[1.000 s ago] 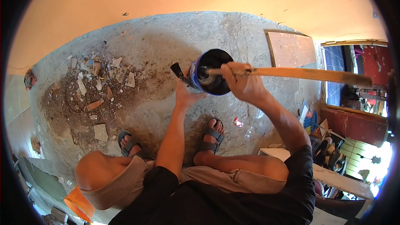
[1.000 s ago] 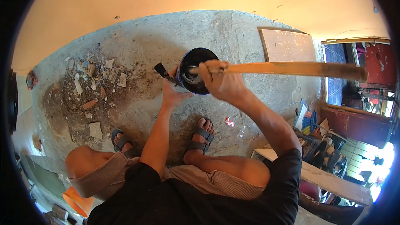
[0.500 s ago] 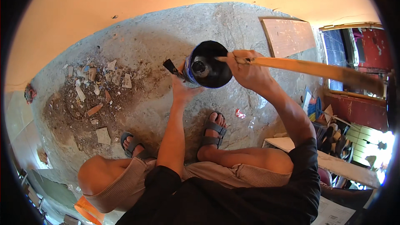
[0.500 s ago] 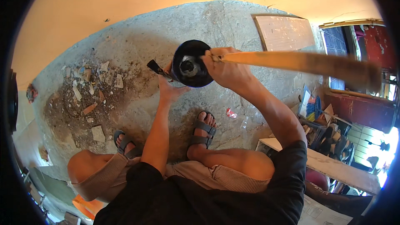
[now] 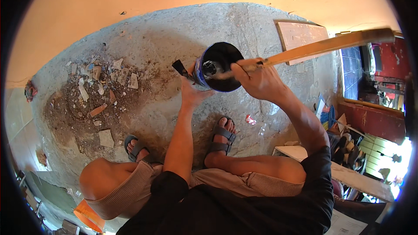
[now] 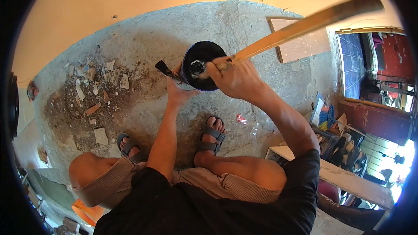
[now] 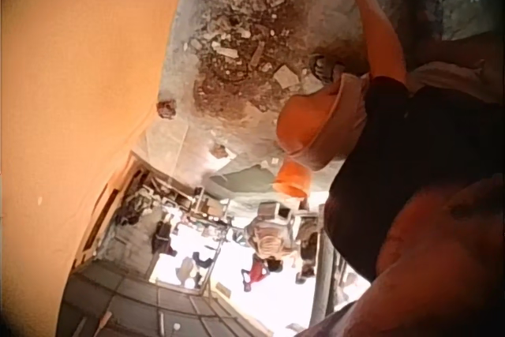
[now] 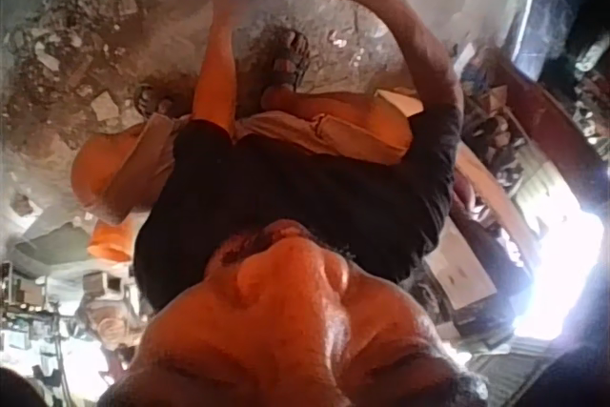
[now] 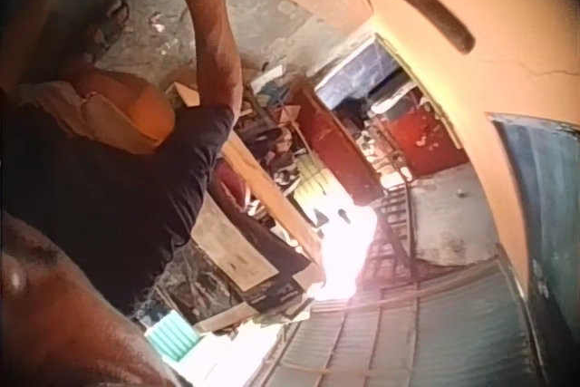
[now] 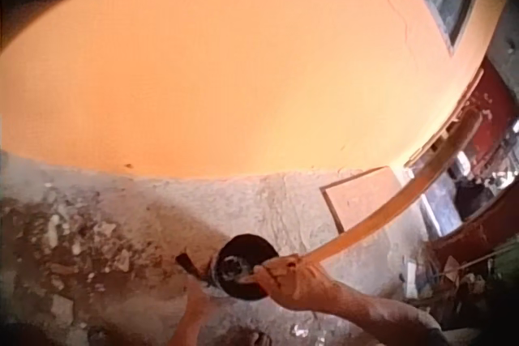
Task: The person holds a small can of dark paint and stirs the contents with a long wooden stick by hand.
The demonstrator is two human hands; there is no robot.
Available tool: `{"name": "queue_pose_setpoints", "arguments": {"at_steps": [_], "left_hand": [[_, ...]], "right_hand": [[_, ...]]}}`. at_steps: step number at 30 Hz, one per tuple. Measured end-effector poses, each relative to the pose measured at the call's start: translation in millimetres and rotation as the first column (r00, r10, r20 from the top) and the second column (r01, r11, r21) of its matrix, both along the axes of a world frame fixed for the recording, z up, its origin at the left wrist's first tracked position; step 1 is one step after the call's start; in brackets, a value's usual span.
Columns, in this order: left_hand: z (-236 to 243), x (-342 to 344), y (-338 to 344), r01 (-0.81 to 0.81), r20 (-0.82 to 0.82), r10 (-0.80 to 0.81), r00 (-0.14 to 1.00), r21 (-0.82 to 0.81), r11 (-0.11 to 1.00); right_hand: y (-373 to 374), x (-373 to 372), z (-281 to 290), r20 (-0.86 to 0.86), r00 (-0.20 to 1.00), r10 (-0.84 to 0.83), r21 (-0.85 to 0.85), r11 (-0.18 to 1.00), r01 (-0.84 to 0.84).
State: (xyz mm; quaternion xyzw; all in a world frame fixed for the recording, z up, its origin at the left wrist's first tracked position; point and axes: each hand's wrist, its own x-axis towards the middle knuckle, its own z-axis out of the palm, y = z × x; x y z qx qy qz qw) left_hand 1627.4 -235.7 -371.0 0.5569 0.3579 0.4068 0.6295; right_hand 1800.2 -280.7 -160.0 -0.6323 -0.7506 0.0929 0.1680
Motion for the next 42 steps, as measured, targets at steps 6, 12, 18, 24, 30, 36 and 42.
{"name": "queue_pose_setpoints", "arguments": {"at_steps": [6,12,18,24,30,36,42], "left_hand": [[-4.1,1.8,-0.1,-0.003,0.012,0.003,1.000,-0.015,1.000],[4.0,5.3,-1.5,0.006,0.168,0.006,0.986,-0.074,0.997],[2.8,0.9,-0.6,0.004,-0.044,-0.005,0.999,-0.030,1.000],[2.4,1.6,-2.1,-0.032,0.088,0.031,0.996,0.002,0.999],[11.3,-1.2,-3.1,-0.023,-0.046,0.021,0.999,-0.037,0.999],[17.2,4.4,0.9,0.033,0.176,-0.020,0.984,-0.069,0.997],[8.7,2.0,0.4,-0.002,0.011,0.002,1.000,0.054,0.999]], "right_hand": [[-0.2,8.3,3.8,0.212,0.970,-0.118,-0.062,0.989,0.134],[7.2,-4.0,-12.9,0.021,0.999,-0.031,-0.032,0.999,0.032],[-0.7,15.5,-1.5,0.185,0.972,-0.148,-0.053,0.986,0.160],[14.8,-6.5,-5.1,0.071,0.997,0.044,0.006,0.999,-0.045],[0.4,2.1,2.8,0.138,0.965,-0.222,-0.057,0.971,0.232],[17.1,-7.2,-10.0,-0.016,0.980,-0.200,-0.122,0.973,0.197],[-1.9,11.1,-1.2,0.166,0.971,-0.172,0.041,0.985,0.167]]}}
